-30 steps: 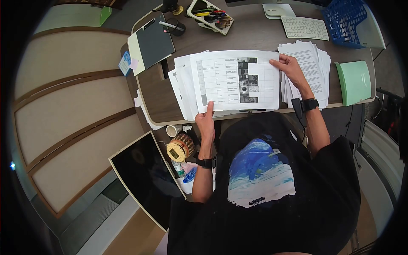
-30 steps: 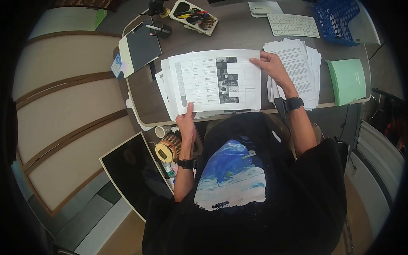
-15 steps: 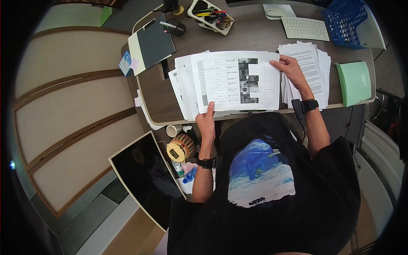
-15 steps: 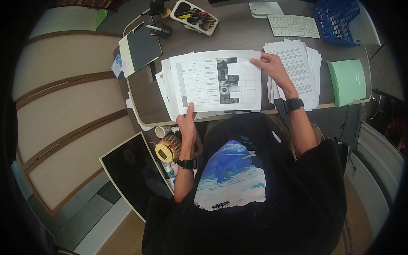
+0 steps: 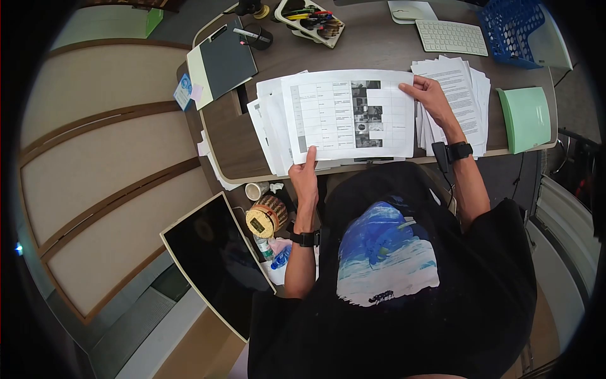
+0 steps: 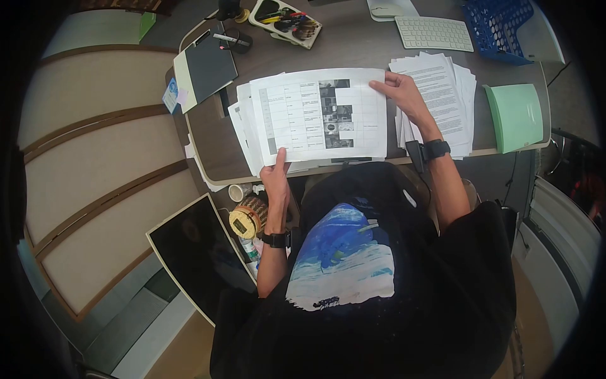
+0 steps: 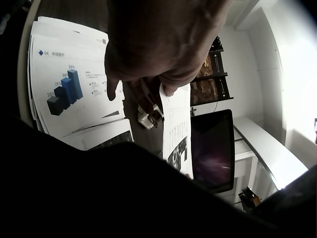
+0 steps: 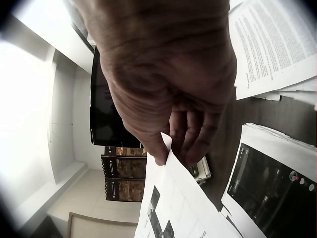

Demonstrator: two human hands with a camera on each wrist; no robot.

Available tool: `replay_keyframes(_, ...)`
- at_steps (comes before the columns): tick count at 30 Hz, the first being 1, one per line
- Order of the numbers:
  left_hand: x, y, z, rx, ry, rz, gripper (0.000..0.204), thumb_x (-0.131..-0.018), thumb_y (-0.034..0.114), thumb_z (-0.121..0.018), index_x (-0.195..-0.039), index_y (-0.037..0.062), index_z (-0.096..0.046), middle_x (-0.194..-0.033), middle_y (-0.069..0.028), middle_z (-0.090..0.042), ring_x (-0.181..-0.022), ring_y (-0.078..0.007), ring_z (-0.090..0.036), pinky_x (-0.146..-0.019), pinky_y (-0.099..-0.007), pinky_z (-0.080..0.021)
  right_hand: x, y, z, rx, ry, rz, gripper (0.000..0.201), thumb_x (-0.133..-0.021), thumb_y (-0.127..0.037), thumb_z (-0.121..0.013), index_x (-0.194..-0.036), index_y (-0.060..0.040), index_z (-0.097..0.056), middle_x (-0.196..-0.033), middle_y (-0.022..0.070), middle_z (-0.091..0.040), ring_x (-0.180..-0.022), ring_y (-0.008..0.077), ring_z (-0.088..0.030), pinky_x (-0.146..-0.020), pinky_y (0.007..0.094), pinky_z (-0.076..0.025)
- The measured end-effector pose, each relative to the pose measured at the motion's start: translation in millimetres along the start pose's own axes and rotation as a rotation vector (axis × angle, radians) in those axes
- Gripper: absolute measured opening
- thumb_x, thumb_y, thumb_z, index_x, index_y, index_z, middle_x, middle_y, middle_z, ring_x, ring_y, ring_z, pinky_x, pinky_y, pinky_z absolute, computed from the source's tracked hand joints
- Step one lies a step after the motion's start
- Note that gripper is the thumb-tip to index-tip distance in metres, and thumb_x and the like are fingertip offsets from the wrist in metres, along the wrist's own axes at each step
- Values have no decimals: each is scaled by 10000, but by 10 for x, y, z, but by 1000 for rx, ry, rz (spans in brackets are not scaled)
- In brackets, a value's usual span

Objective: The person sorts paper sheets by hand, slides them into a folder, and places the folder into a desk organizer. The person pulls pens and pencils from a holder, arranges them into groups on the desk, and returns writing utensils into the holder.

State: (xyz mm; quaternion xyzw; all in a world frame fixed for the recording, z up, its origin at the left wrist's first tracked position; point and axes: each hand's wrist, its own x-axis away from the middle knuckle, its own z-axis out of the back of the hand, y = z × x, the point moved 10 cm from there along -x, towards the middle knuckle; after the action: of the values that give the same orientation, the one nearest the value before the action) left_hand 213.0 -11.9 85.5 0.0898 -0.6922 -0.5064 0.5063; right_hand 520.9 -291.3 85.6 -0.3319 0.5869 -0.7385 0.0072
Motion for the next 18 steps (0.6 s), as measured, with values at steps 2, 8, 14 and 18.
replay_keyframes(2,-13,-17,16,-1,-3,2,369,-1042,177,-738,-1264,-116,-707,-1194,-134,-750,-1072,-155,-692,-973,-302,-550,1,3,4,13,0,-2,319,-977,-301,-819,-779,-113,-654,-693,-91,-500,-659,19,-398,-626,222,-317)
replay_keyframes(8,-8,-10,2,-34,-5,1,375,-1046,190,-735,-1267,-111,-711,-1196,-126,-747,-1062,-151,-688,-960,-297,-547,-16,18,23,32,8,17,327,-972,-321,-823,-779,-115,-657,-694,-86,-508,-665,25,-418,-639,227,-334)
replay_keyframes(14,-8,-19,-15,-73,-29,30,429,-1057,180,-706,-1344,-130,-629,-1308,-185,-696,-1171,-236,-696,-1073,-394,-580,0,16,-3,3,8,-23,319,-980,-306,-814,-784,-110,-656,-702,-84,-517,-666,17,-429,-641,217,-350)
replay_keyframes(18,9,20,-30,-26,-13,3,373,-1052,181,-726,-1283,-110,-701,-1198,-127,-746,-1072,-157,-691,-976,-307,-550,-19,45,18,11,4,-13,280,-985,-289,-808,-828,-86,-696,-716,-80,-552,-666,9,-447,-631,207,-354)
